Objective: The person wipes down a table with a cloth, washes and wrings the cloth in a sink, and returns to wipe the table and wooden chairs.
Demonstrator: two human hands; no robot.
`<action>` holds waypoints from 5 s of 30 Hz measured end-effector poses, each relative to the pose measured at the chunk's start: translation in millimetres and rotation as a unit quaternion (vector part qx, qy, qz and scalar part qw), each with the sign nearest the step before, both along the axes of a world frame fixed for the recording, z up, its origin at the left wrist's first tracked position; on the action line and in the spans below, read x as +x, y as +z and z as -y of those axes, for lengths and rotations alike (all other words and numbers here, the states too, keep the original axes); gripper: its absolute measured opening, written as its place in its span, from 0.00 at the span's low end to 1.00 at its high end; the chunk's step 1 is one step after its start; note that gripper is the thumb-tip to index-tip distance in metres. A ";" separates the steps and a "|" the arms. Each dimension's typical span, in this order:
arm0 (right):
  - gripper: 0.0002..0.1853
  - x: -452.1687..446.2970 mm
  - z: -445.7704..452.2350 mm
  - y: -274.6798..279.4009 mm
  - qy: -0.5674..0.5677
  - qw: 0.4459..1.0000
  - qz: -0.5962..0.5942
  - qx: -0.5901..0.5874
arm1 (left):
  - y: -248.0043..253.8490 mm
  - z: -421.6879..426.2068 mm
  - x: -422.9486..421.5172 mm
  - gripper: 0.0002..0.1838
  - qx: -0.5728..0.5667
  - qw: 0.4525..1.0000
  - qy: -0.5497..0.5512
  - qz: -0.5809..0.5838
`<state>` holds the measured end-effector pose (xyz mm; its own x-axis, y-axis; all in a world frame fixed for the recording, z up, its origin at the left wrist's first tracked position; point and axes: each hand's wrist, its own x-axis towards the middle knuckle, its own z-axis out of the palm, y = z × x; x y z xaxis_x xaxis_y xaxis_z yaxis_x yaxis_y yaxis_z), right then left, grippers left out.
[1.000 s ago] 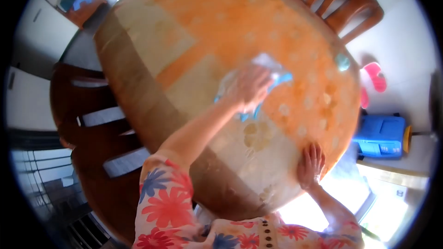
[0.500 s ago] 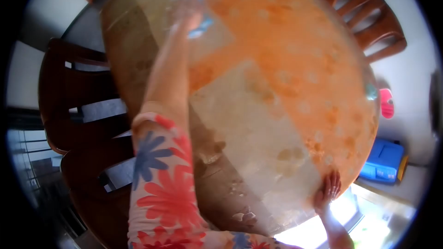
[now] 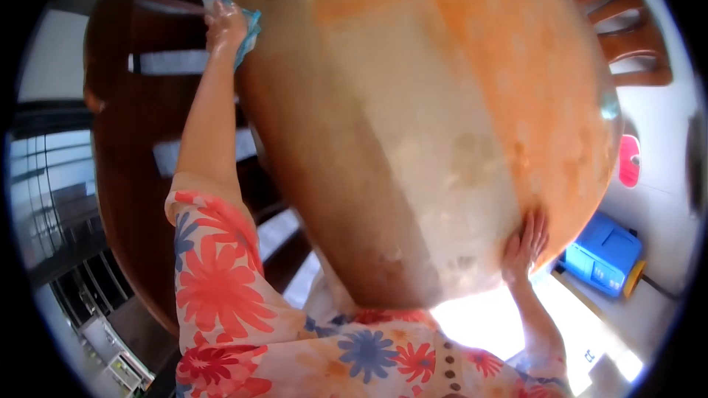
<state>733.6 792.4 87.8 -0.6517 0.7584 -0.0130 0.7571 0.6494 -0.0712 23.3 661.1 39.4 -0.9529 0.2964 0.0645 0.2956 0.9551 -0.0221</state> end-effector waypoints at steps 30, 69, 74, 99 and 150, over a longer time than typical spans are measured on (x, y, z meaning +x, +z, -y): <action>0.27 -5.4 -35.9 -30.2 -0.052 0.939 -0.303 -0.153 | 45.6 -58.9 535.7 0.30 0.379 0.788 -0.430 0.227; 0.36 0.3 -67.4 -27.6 -0.013 0.998 0.038 -0.051 | 35.3 56.3 423.2 0.28 -0.001 0.968 -0.251 -0.006; 0.32 48.8 -65.4 6.0 0.324 0.934 -0.035 -0.146 | 36.0 55.6 423.8 0.29 -0.054 0.970 -0.238 -0.020; 0.37 95.6 -339.0 18.4 0.534 0.811 -0.076 -0.225 | 84.1 -491.2 609.4 0.36 0.251 0.876 -0.389 0.138; 0.27 55.8 -329.1 -27.6 0.894 0.435 -0.099 0.041 | 27.9 -855.1 1636.1 0.27 -0.029 -0.247 0.915 -0.317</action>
